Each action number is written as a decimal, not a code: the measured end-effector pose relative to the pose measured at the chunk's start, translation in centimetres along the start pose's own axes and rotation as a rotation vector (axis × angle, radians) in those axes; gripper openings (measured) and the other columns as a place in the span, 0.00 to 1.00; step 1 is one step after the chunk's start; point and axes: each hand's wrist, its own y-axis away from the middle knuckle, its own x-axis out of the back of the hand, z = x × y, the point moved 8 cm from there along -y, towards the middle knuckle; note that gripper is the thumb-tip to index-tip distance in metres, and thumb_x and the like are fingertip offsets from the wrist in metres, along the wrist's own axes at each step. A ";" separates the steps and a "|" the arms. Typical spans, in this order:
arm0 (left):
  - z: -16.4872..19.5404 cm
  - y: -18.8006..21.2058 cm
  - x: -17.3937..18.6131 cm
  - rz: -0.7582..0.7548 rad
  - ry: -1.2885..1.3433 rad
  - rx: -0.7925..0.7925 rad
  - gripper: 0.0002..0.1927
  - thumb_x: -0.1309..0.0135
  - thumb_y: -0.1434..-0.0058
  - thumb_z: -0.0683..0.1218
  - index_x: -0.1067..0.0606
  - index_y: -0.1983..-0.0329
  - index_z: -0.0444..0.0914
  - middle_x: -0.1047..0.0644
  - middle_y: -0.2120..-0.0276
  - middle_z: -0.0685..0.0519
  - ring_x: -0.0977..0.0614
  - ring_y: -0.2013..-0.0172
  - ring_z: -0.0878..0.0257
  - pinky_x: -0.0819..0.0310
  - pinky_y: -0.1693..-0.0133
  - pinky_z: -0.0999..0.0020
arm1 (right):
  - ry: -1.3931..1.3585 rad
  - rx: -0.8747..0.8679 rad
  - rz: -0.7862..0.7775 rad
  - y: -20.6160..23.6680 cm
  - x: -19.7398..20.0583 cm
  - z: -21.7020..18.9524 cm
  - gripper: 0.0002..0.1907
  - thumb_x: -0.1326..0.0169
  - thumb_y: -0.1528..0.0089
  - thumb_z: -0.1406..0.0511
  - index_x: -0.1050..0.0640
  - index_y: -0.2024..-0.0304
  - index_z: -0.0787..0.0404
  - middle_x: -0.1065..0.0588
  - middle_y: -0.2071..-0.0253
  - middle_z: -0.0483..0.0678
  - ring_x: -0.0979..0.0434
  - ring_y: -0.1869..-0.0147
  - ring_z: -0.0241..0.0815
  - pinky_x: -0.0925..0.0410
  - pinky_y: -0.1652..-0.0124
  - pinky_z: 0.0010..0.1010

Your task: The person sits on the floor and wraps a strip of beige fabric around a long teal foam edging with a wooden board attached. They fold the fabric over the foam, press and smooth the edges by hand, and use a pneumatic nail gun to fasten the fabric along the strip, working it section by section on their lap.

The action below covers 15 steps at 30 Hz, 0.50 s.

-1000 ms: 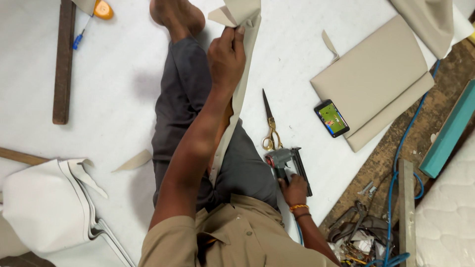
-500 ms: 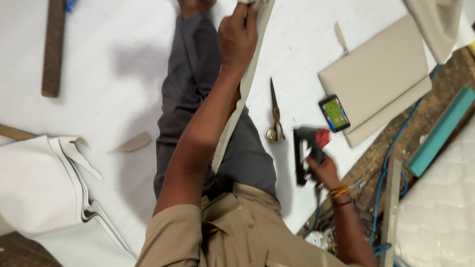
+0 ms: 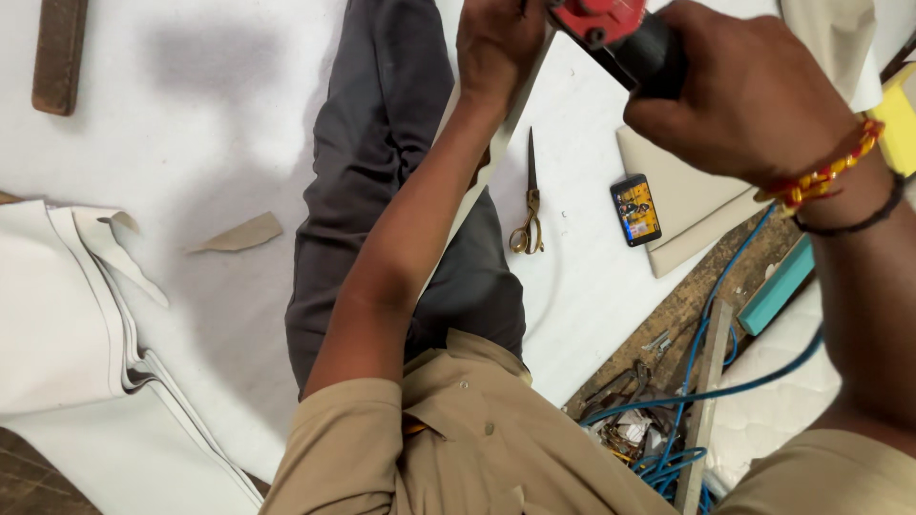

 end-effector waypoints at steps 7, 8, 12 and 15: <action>1.7 -0.4 1.3 -0.117 0.143 0.038 0.07 0.40 0.42 0.45 0.24 0.70 0.37 0.21 0.77 0.49 0.18 0.74 0.50 0.26 0.70 0.58 | 0.037 0.063 -0.004 -1.8 1.1 -2.5 0.24 0.39 0.45 0.67 0.24 0.46 0.65 0.25 0.70 0.62 0.23 0.69 0.63 0.30 0.68 0.47; 1.8 -0.5 1.5 -0.113 0.148 0.028 0.07 0.40 0.43 0.44 0.24 0.71 0.37 0.21 0.77 0.48 0.18 0.74 0.50 0.26 0.70 0.58 | 0.049 0.050 -0.021 -1.9 1.0 -2.5 0.24 0.39 0.45 0.67 0.25 0.46 0.65 0.25 0.70 0.62 0.23 0.70 0.62 0.29 0.68 0.47; 0.4 0.1 1.1 -0.123 0.199 0.107 0.08 0.39 0.44 0.44 0.26 0.73 0.35 0.22 0.79 0.48 0.18 0.76 0.50 0.26 0.70 0.57 | 0.078 0.061 -0.036 -2.6 0.5 -2.5 0.23 0.38 0.44 0.66 0.24 0.46 0.64 0.24 0.69 0.62 0.22 0.70 0.61 0.28 0.68 0.47; 0.0 1.1 1.1 -0.040 0.192 -0.038 0.08 0.40 0.46 0.44 0.26 0.70 0.35 0.22 0.76 0.47 0.19 0.73 0.48 0.25 0.69 0.56 | 0.138 0.039 -0.053 -2.4 -1.2 -1.7 0.18 0.37 0.40 0.63 0.23 0.49 0.62 0.23 0.69 0.60 0.21 0.68 0.60 0.27 0.65 0.47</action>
